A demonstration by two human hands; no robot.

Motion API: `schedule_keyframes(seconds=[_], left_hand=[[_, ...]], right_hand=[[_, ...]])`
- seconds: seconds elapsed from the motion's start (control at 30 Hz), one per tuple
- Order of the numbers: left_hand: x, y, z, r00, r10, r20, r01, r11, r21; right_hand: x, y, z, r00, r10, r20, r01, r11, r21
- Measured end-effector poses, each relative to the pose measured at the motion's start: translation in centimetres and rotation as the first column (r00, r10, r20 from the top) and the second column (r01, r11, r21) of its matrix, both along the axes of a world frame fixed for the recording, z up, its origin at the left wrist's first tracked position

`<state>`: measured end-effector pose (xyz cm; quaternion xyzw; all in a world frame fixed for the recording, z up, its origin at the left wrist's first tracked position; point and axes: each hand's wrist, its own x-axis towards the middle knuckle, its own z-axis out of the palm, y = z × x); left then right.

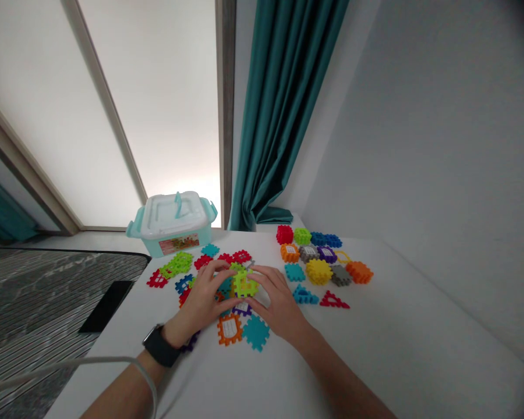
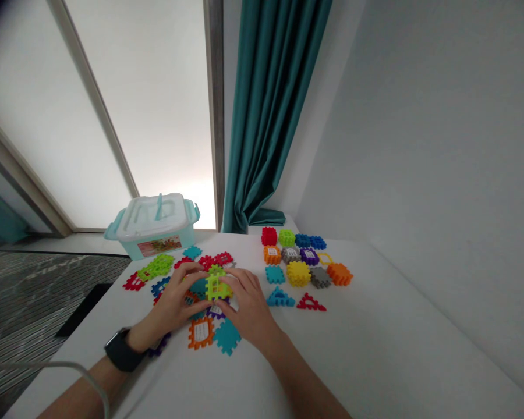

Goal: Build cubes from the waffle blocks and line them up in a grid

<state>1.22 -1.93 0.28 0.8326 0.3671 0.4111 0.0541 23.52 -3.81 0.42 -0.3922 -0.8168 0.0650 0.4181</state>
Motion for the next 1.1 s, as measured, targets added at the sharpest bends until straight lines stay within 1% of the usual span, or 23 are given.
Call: schedule_keyframes(seconds=[0.13, 0.23, 0.37, 0.47, 0.57, 0.73, 0.87, 1.0, 1.1], left_hand=[[0.5, 0.2, 0.1, 1.000, 0.000, -0.021, 0.000, 1.000, -0.010], [0.9, 0.3, 0.5, 0.999, -0.010, -0.049, 0.009, 1.000, -0.021], [1.7, 0.5, 1.2, 0.998, -0.028, -0.061, 0.025, 0.999, -0.041], [2.9, 0.8, 1.5, 0.996, -0.049, -0.069, 0.045, 0.997, -0.054], [4.6, 1.3, 1.7, 0.995, -0.066, -0.072, 0.061, 0.996, -0.064], [8.1, 2.9, 2.1, 0.992, -0.120, -0.047, 0.117, 0.992, -0.054], [10.8, 4.6, 2.5, 0.989, -0.139, -0.054, 0.134, 0.986, -0.098], [12.6, 6.0, 2.6, 0.990, -0.135, -0.024, 0.132, 0.984, -0.117], [13.3, 6.8, 1.9, 0.994, -0.110, -0.021, 0.107, 0.987, -0.116]], right_hand=[[0.2, -0.1, 0.3, 0.999, -0.034, 0.024, 0.033, 0.999, 0.035], [0.9, -0.1, 0.9, 0.997, -0.043, 0.057, 0.042, 0.999, 0.017], [2.3, -0.1, 1.6, 0.996, -0.020, 0.086, 0.020, 1.000, -0.007], [3.5, -0.1, 1.7, 0.993, -0.035, 0.114, 0.035, 0.999, -0.004], [4.9, -0.3, 1.6, 0.985, -0.099, 0.140, 0.097, 0.995, 0.019], [7.8, 0.0, 1.9, 0.966, -0.202, 0.159, 0.197, 0.979, 0.051], [10.9, 1.0, 2.6, 0.951, -0.248, 0.187, 0.244, 0.969, 0.047], [13.9, 2.7, 2.8, 0.940, -0.293, 0.173, 0.289, 0.956, 0.045], [15.9, 4.6, 2.6, 0.934, -0.307, 0.183, 0.308, 0.951, 0.023]])
